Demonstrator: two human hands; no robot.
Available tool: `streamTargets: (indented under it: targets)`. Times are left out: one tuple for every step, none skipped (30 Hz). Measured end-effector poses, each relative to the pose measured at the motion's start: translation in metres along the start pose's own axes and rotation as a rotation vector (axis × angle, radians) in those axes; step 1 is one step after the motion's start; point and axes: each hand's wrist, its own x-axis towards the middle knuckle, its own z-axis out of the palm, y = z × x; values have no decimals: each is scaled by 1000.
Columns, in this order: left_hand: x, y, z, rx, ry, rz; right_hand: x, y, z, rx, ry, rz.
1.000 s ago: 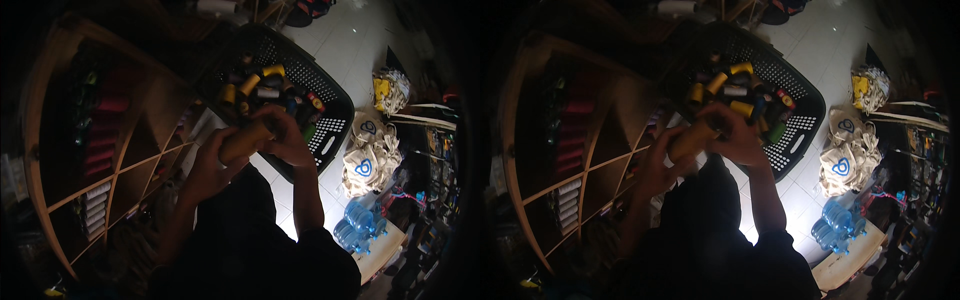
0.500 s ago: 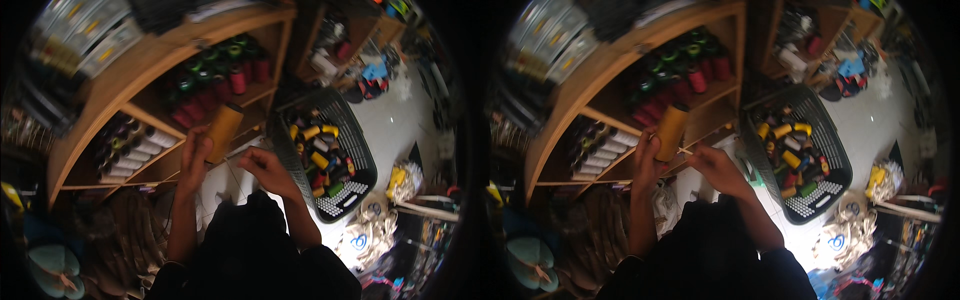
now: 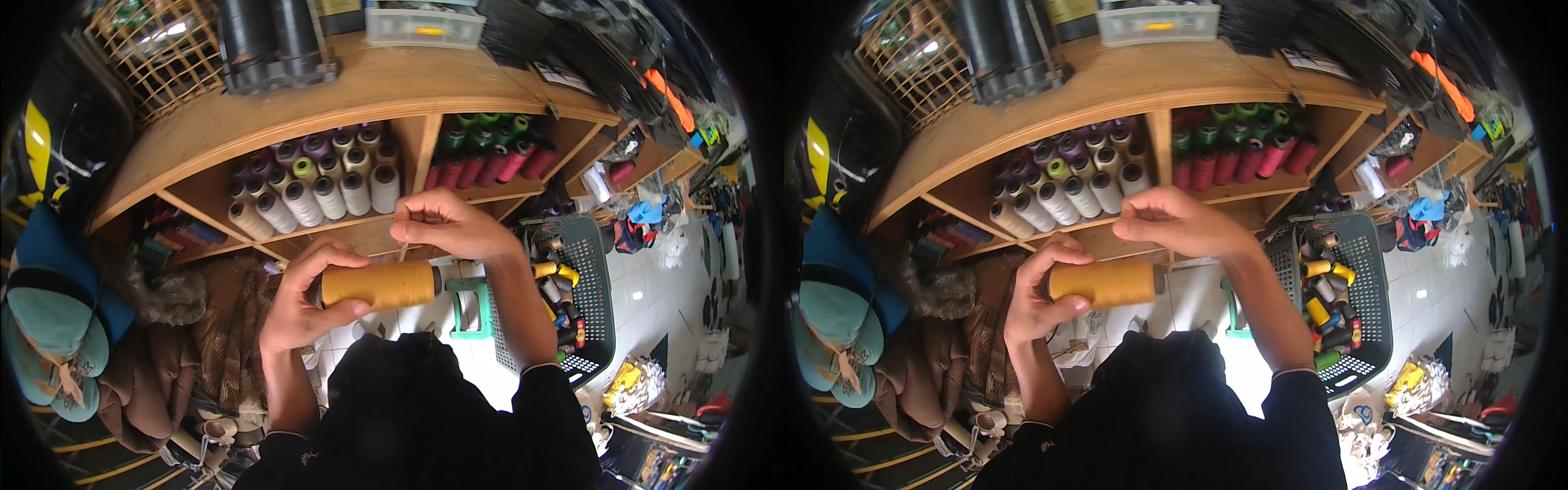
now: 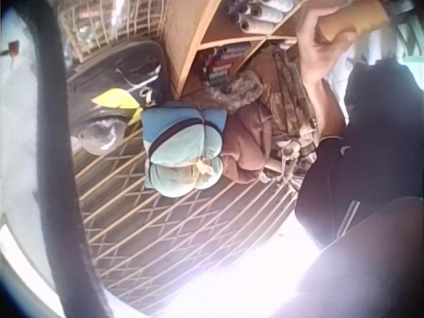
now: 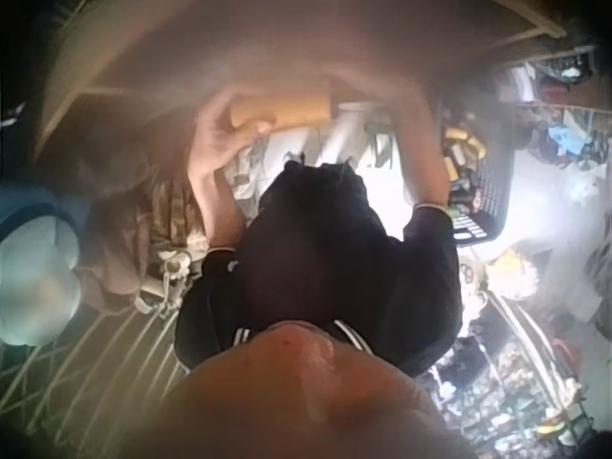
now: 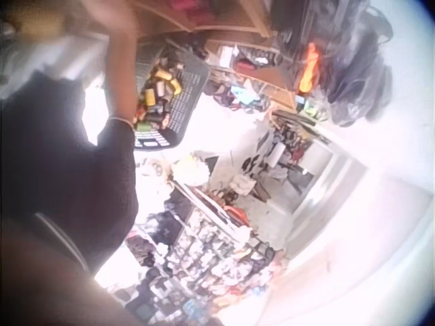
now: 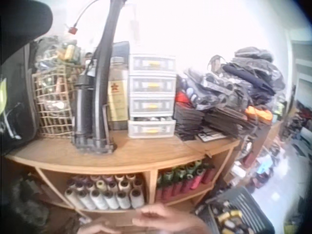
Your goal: The person repeatedly picks up thread spools from a black plastic basket and places them onto a wooden shelf. They handle spools one at a time, moving them from the basket to the shelf and occasionally adjusting their positions.
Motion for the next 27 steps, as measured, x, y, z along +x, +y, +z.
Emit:
streamTargets:
  targets:
    - [-6, 3, -3, 105, 67, 17, 6, -12, 8, -131, 0, 0]
    - [-12, 3, -6, 199, 131, 46, 12, -21, 16, -263, -5, -5]
    - [-18, 3, -10, 294, 197, 68, 16, -32, 28, -367, 51, -54]
    - [-23, 3, -14, 391, 265, 87, 17, -42, 45, -468, 105, -106]
    - [-28, 2, -17, 418, 339, 118, 16, -47, 61, -576, 161, -161]
    - [-33, 0, -20, 397, 414, 122, 18, -45, 76, -569, 197, -180]
    - [-38, -2, -24, 377, 491, 126, 20, -41, 90, -561, 230, -200]
    - [-44, -6, -29, 359, 568, 128, 21, -34, 103, -549, 262, -220]
    - [-49, -8, -34, 356, 615, 120, 23, -23, 116, -466, 293, -241]
    - [-55, -11, -38, 275, 674, 113, 27, -8, 129, -382, 321, -259]
    - [-56, -14, -38, 187, 725, 113, 29, 2, 138, -303, 357, -273]
    - [-59, -14, -41, 102, 777, 113, 29, 7, 147, -192, 324, -239]
    - [-63, -9, -44, 20, 806, 52, 31, 18, 154, -123, 304, -239]
    - [-67, 0, -48, -63, 830, -10, 36, 28, 160, -50, 287, -235]
    - [-71, 5, -51, -147, 849, -70, 42, 31, 162, 25, 226, -197]
    - [-76, 4, -56, -247, 825, -40, 47, 33, 162, 100, 168, -158]
    - [-80, 3, -62, -349, 792, -15, 51, 34, 162, 177, 116, -114]
    - [-87, 2, -68, -443, 759, 8, 58, 35, 159, 217, 15, 6]
    - [-93, 0, -74, -477, 713, 61, 67, 33, 151, 255, -85, 126]
    - [-98, -8, -83, -433, 611, 126, 74, 32, 141, 287, -168, 249]
    - [-103, -5, -89, -412, 498, 115, 80, 35, 133, 323, -240, 253]
    - [-107, -2, -92, -391, 383, 104, 91, 43, 126, 360, -369, 131]
    - [-116, 1, -96, -376, 333, 80, 102, 24, 129, 197, -423, 145]
    - [-126, 2, -99, -322, 315, 37, 112, 0, 132, 29, -471, 160]
    - [-129, 3, -102, -181, 304, 28, 120, -5, 133, -113, -511, 116]
    - [-132, 4, -104, -40, 292, 14, 124, -11, 137, -225, -495, 77]
    - [-133, 3, -106, 71, 330, 10, 126, -22, 142, -450, -463, 12]
